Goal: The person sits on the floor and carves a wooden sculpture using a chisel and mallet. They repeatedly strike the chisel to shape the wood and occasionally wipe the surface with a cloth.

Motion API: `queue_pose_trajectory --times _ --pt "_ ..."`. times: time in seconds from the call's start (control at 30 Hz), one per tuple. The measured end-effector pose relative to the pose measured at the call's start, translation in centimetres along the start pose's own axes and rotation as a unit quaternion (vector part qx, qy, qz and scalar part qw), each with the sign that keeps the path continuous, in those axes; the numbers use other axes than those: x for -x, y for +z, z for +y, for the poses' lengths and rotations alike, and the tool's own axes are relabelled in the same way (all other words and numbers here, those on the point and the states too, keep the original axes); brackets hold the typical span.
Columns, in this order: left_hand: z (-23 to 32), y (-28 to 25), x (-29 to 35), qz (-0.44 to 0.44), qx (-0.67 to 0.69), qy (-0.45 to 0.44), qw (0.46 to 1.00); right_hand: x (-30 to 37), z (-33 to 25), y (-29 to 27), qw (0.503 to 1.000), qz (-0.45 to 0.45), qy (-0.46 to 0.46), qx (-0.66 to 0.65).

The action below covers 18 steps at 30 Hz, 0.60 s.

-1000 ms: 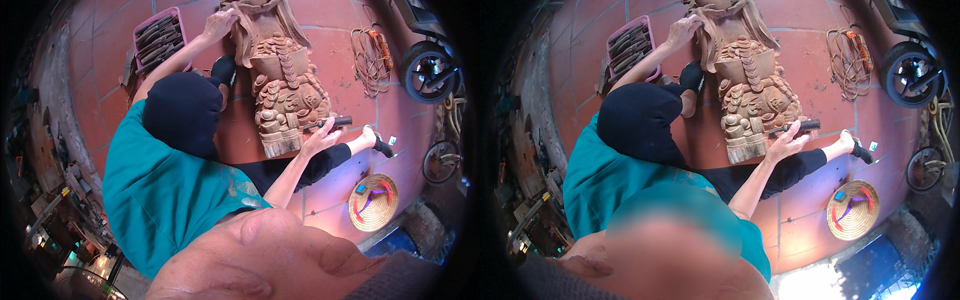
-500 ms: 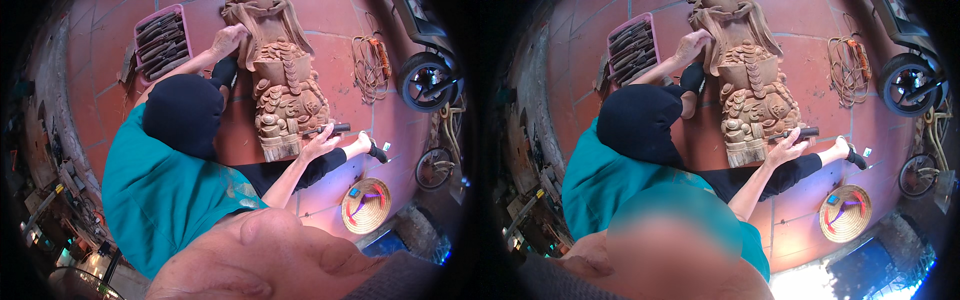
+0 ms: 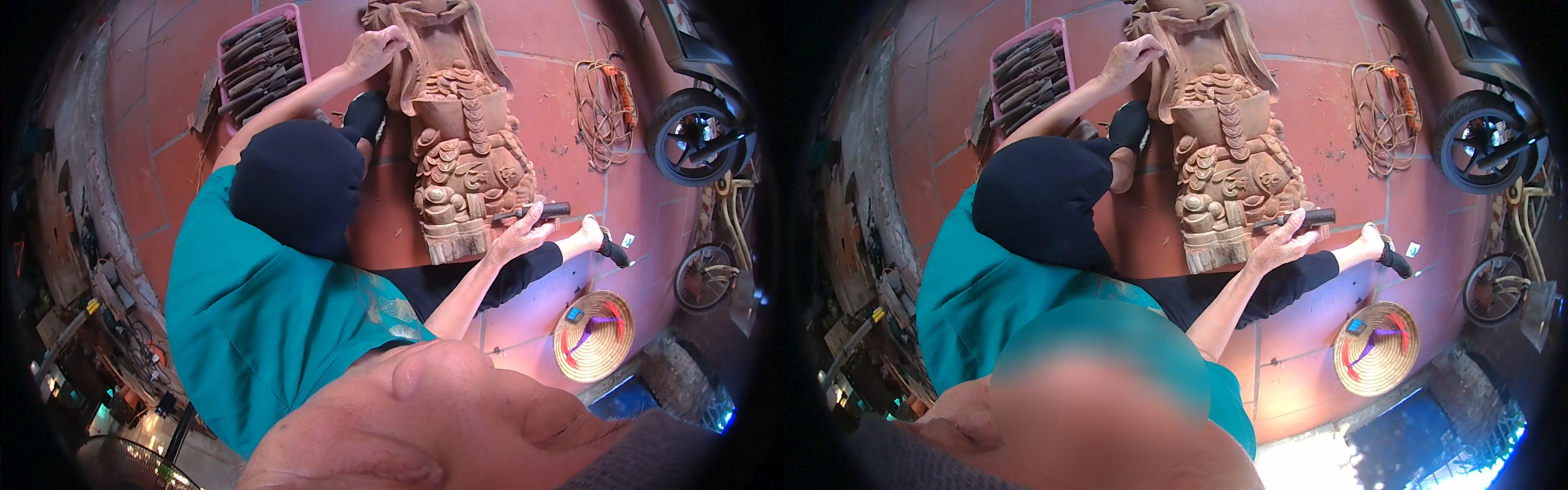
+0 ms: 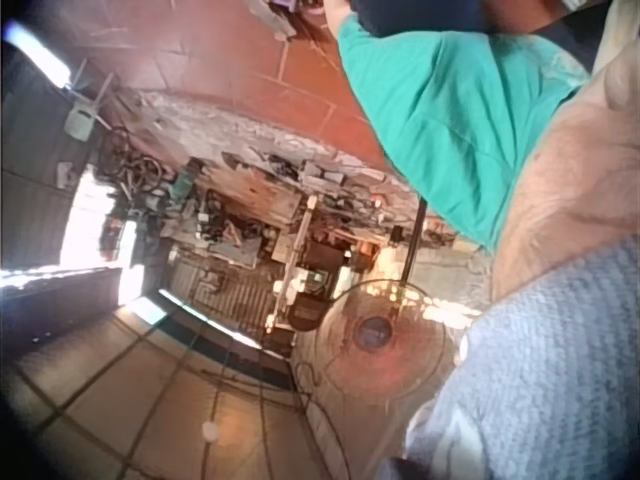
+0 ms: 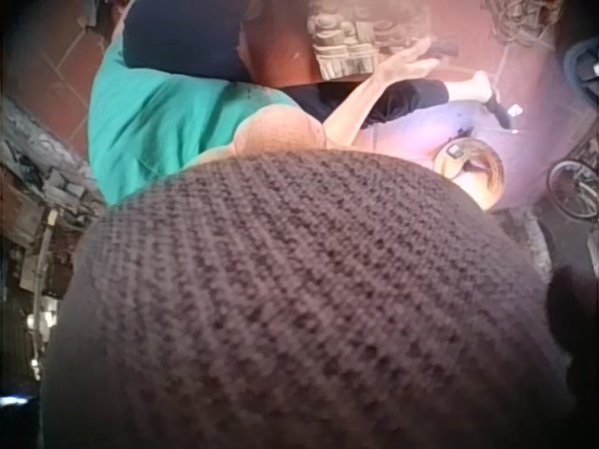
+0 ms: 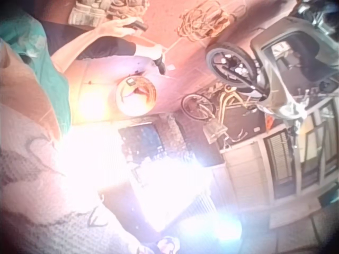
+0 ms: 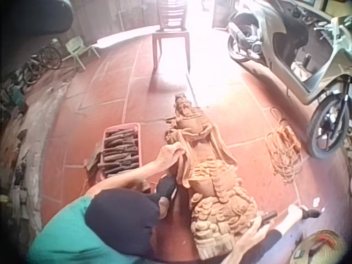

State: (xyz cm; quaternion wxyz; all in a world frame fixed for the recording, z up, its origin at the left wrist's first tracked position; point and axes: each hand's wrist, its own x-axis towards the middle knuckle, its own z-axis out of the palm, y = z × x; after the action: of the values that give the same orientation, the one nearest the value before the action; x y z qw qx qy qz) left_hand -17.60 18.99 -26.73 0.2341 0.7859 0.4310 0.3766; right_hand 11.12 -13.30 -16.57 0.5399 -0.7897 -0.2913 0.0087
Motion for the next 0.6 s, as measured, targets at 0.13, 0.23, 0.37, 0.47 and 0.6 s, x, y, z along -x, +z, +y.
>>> queue_pose_trajectory --times 0.13,0.23,0.37,0.47,0.6 --pt "-1.3 -1.3 -3.1 0.029 -0.065 0.021 0.997 0.1 -0.5 -0.3 0.999 0.002 -0.009 0.031" --pt "-1.2 -1.9 -4.5 0.003 -0.185 0.033 0.982 0.1 -0.4 -0.3 1.0 -0.004 0.007 0.016" --pt "0.5 0.8 -3.3 -0.097 -0.203 0.045 0.973 0.1 0.3 -0.7 0.999 -0.003 -0.001 0.048" --pt "1.6 0.2 -2.9 -0.172 -0.133 0.034 0.976 0.1 0.4 -0.4 1.0 -0.008 0.013 0.012" --pt "0.0 -0.7 -5.4 0.034 -0.188 0.045 0.981 0.1 0.2 -0.3 1.0 0.001 -0.011 0.008"
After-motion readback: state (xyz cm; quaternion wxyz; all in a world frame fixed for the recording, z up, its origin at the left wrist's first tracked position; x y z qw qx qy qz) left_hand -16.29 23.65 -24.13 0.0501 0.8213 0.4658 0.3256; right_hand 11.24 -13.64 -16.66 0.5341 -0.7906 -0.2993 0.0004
